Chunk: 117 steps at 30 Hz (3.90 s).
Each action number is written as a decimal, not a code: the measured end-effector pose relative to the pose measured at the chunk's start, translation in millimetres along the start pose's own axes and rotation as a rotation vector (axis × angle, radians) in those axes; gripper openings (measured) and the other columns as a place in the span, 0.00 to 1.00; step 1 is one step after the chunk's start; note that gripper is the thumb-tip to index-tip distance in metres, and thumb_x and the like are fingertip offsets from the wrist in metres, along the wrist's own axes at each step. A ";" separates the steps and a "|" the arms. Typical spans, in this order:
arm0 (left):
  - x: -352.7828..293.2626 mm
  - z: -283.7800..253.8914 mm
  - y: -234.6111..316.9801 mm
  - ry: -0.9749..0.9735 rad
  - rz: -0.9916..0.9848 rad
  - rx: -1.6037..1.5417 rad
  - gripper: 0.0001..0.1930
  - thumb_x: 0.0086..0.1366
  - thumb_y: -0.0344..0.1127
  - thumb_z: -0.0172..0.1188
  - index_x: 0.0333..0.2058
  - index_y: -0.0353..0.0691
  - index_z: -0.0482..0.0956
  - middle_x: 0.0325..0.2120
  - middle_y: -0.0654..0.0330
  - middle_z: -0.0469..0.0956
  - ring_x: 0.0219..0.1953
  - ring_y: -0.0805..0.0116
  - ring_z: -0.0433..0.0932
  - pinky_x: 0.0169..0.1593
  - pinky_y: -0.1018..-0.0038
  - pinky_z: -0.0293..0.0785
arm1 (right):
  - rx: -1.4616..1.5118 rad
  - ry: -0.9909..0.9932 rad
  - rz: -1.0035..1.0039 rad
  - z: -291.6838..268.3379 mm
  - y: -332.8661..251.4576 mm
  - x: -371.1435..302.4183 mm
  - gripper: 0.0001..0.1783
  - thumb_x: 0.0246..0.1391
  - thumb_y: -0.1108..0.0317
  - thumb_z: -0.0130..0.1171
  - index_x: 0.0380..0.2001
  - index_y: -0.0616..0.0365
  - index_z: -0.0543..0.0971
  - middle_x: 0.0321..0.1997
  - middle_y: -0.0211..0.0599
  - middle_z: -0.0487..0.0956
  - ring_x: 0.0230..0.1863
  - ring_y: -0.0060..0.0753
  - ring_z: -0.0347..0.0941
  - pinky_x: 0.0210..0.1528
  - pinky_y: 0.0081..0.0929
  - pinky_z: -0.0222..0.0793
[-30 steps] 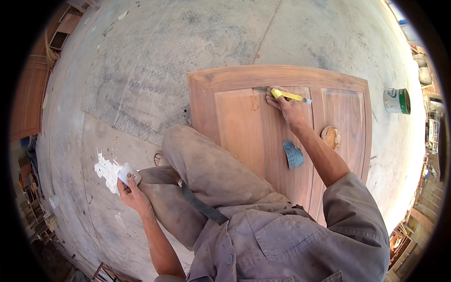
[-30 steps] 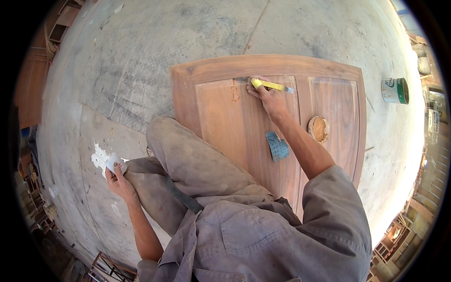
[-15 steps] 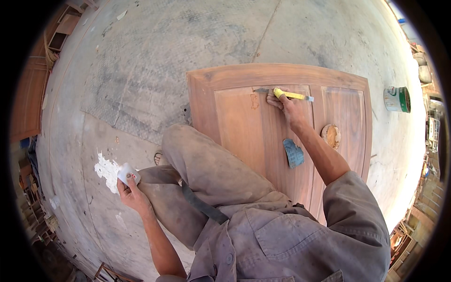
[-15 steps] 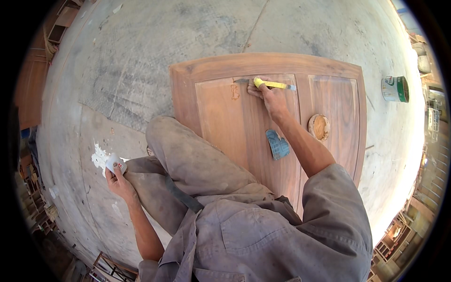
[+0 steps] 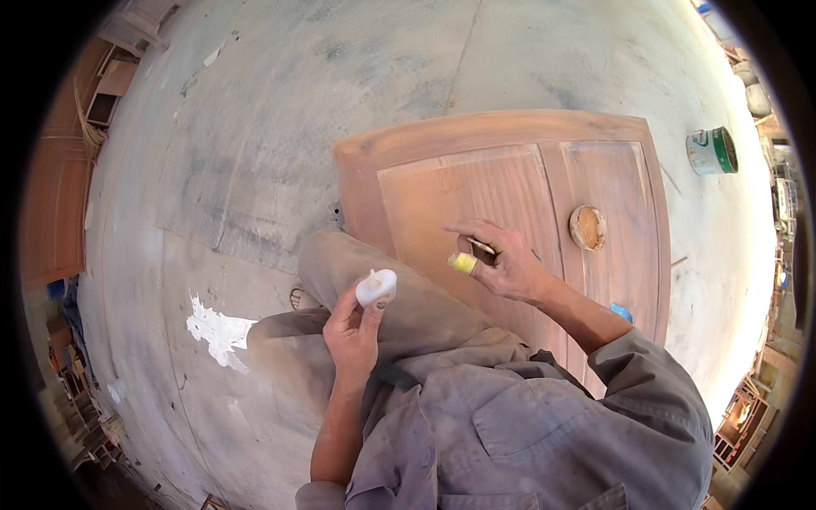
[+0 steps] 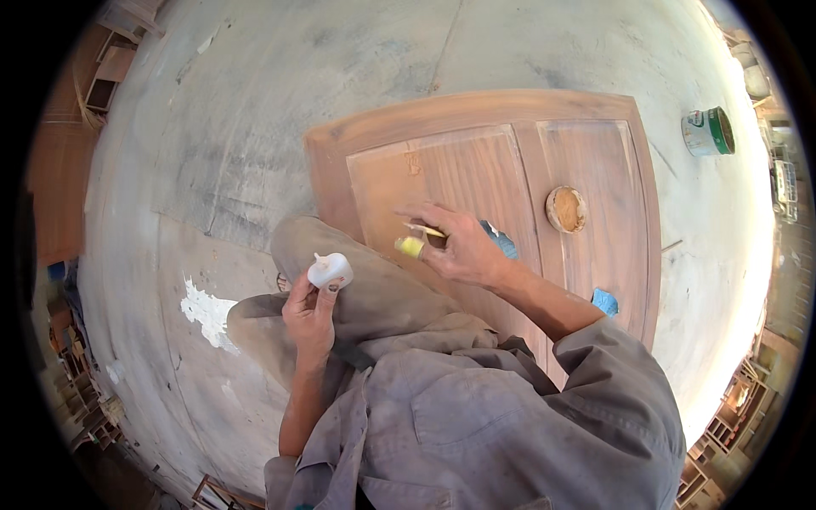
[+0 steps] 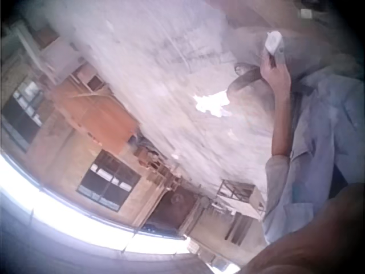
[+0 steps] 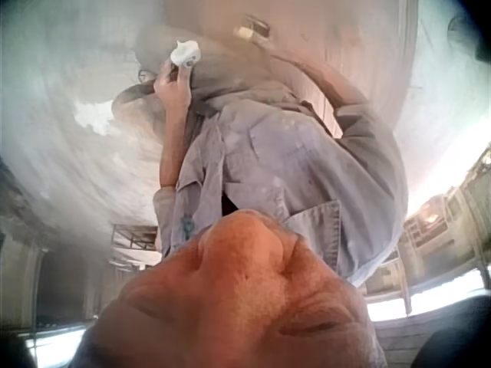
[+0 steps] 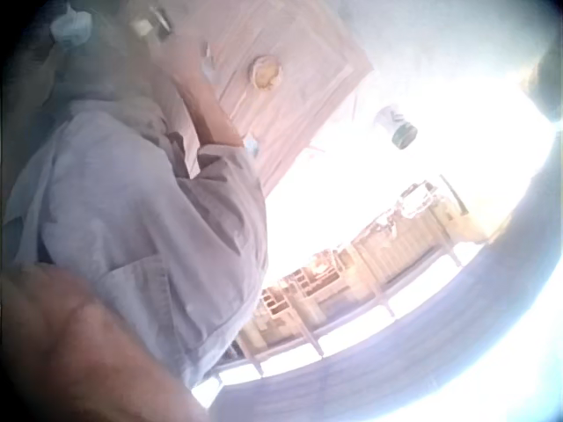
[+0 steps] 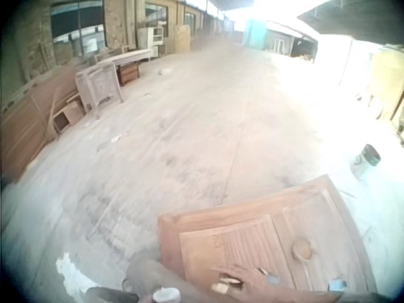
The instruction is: The person sits on the floor and applies wood filler to a wooden door using a small bottle and a putty knife. They spread the filler into a groove and then smooth the surface with a sanding block.
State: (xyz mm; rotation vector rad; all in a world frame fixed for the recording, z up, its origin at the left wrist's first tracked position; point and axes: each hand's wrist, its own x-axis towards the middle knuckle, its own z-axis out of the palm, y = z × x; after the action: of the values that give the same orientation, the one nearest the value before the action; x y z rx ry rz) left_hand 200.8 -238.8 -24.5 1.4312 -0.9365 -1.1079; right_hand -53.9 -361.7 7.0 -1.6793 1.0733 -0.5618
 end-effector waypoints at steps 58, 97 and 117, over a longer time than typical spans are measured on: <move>36.0 -167.4 -53.5 0.301 -0.254 1.224 0.19 0.69 0.47 0.54 0.45 0.40 0.86 0.36 0.45 0.85 0.40 0.43 0.83 0.47 0.55 0.77 | -0.711 0.205 0.262 33.1 98.6 8.0 0.33 0.59 0.70 0.55 0.68 0.34 0.70 0.42 0.53 0.79 0.35 0.60 0.80 0.38 0.53 0.77; 40.7 -158.4 -43.5 0.290 -0.315 1.244 0.19 0.67 0.49 0.54 0.42 0.43 0.88 0.34 0.42 0.84 0.39 0.39 0.83 0.46 0.51 0.77 | -0.765 0.144 0.341 40.8 90.3 35.6 0.36 0.59 0.73 0.51 0.71 0.37 0.67 0.46 0.51 0.79 0.38 0.57 0.81 0.40 0.50 0.78; 41.0 -160.5 -44.0 0.300 -0.322 1.237 0.18 0.67 0.48 0.55 0.42 0.43 0.88 0.34 0.46 0.85 0.38 0.42 0.84 0.46 0.53 0.78 | -0.747 0.117 0.303 48.8 92.5 19.4 0.34 0.58 0.75 0.49 0.69 0.43 0.69 0.44 0.54 0.79 0.36 0.61 0.80 0.39 0.52 0.77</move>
State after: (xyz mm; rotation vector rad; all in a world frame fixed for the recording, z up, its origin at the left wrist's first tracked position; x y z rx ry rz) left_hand 365.6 -229.1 -70.4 2.7247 -1.2545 -0.4144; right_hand -41.7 -361.3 -98.6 -2.0605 1.7275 -0.0465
